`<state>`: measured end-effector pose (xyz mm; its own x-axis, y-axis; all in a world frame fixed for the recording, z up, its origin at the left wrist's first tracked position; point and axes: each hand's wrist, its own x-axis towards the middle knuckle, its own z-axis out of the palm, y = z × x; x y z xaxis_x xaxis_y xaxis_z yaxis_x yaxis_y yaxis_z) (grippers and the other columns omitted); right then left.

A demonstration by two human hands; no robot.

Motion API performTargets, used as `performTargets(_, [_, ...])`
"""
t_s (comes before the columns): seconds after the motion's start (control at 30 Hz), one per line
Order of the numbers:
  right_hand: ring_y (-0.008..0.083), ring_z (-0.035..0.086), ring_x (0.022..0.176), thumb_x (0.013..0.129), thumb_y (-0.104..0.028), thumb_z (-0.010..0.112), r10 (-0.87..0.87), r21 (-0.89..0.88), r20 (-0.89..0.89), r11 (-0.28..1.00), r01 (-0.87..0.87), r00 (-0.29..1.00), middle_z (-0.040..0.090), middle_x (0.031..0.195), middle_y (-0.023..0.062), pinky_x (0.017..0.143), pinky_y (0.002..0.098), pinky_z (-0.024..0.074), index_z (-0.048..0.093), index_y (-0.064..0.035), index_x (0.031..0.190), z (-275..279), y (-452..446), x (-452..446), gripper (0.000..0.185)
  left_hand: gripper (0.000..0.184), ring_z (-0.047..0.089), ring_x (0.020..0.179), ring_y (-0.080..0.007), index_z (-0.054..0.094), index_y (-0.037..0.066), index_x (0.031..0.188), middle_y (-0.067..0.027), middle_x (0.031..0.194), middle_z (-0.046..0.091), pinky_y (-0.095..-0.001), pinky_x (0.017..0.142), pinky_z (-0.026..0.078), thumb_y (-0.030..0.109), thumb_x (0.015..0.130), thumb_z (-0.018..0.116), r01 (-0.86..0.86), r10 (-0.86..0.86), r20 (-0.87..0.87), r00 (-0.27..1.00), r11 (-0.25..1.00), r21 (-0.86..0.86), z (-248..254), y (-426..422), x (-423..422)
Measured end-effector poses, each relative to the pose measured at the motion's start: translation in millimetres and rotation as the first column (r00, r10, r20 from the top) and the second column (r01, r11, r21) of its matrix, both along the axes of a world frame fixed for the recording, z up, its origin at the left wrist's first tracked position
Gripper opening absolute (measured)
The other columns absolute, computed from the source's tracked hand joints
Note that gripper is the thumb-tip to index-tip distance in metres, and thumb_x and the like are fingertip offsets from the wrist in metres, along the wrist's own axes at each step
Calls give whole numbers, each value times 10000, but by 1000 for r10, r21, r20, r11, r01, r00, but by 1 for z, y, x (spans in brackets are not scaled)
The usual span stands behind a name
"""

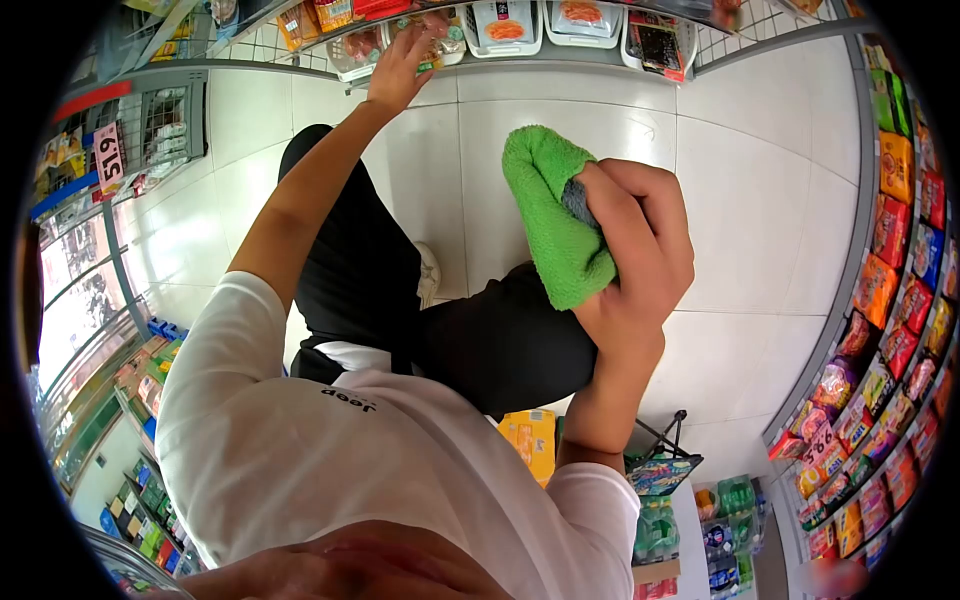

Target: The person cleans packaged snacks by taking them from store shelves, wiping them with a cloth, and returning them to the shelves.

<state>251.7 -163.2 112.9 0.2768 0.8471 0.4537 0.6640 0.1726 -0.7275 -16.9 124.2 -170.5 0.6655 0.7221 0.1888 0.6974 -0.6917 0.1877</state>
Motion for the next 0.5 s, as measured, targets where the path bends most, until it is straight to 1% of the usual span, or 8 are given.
performTargets(0.07, [274,672,900,735,10,793,4,-8,-10,1000,-5,1000,674,1058,166,781,328,532,712,41,1131,1,-1,0,406,826,520,1318,-373,372,244,1559,-143,1522,428,-461,1057,497,172,857,800,4,-5,-15,1000,998,-69,3,2,3])
performTargets(0.17, [280,673,902,727,26,795,21,-5,-32,1000,-21,999,673,1057,168,781,331,533,709,45,1133,-1,-2,0,415,803,518,1331,-328,389,292,1531,-98,1500,438,-477,1043,526,181,851,799,30,-28,-29,999,998,55,-7,12,1])
performTargets(0.27, [283,673,901,723,39,796,17,-28,-20,999,-18,1000,671,1056,169,783,333,533,704,51,1124,1,-2,1,412,763,534,1313,-336,385,260,1546,-111,1498,463,-467,1049,506,209,891,774,114,-114,-4,993,993,-12,1,22,-7])
performTargets(0.37, [284,671,898,733,41,797,28,-6,-20,1000,-29,999,669,1055,169,789,337,531,700,51,1113,-3,-1,3,392,714,537,1315,-319,408,289,1528,-89,1473,492,-485,1054,499,233,909,759,84,-82,-143,986,996,12,11,22,-7])
performTargets(0.4, [283,669,899,739,39,797,26,-24,-23,999,-26,999,668,1052,167,792,338,529,700,50,1109,-2,0,2,383,680,533,1327,-304,435,312,1510,-64,1445,520,-512,1101,451,242,914,754,86,-76,-147,986,994,64,10,24,-7])
performTargets(0.5, [279,664,903,755,32,797,21,-63,-33,998,-23,999,666,1042,160,803,339,523,701,45,1098,0,0,0,357,630,539,1314,-291,480,296,1464,-55,1429,529,-520,1140,400,239,903,762,70,-57,-118,991,992,110,8,29,-4])
